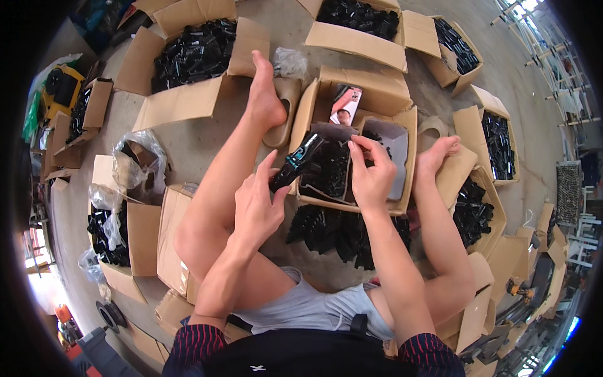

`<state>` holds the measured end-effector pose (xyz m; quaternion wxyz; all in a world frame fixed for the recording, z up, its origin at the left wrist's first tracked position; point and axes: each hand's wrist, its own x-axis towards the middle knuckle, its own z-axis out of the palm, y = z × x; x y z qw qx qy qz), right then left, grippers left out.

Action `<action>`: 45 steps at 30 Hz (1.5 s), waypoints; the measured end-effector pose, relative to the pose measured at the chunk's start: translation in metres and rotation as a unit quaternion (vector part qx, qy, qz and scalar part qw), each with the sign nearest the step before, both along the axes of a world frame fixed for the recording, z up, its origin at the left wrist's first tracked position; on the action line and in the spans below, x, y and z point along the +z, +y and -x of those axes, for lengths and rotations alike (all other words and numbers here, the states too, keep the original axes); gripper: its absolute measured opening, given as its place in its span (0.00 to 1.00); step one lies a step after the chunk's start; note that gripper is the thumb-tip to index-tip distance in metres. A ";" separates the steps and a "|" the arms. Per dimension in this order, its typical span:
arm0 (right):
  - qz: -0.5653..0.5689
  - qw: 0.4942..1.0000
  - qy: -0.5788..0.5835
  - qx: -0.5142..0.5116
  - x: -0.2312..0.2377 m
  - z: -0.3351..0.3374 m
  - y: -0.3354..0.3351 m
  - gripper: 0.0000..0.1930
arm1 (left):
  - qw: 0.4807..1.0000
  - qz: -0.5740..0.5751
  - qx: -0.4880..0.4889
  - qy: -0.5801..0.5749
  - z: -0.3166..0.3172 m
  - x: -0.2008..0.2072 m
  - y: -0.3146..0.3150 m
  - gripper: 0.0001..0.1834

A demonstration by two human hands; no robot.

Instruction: The person picks up plastic components and rubber o-rings from boxes, fits the o-rings onto the components, and places the assembled parts into another box.

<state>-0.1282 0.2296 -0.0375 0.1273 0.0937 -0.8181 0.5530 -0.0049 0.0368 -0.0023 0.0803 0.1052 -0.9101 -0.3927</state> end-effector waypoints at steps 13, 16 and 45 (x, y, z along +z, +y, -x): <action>-0.224 0.922 0.192 0.250 0.026 -0.036 0.003 0.05 | 0.988 0.079 -0.128 0.021 -0.001 -0.019 0.030 0.33; -0.228 0.918 0.195 0.260 0.026 -0.034 -0.001 0.05 | 0.988 0.081 -0.130 0.033 -0.002 -0.017 0.028 0.34; -0.251 0.903 0.169 0.305 0.031 -0.035 0.002 0.06 | 0.993 0.019 -0.117 0.027 -0.001 -0.023 0.031 0.29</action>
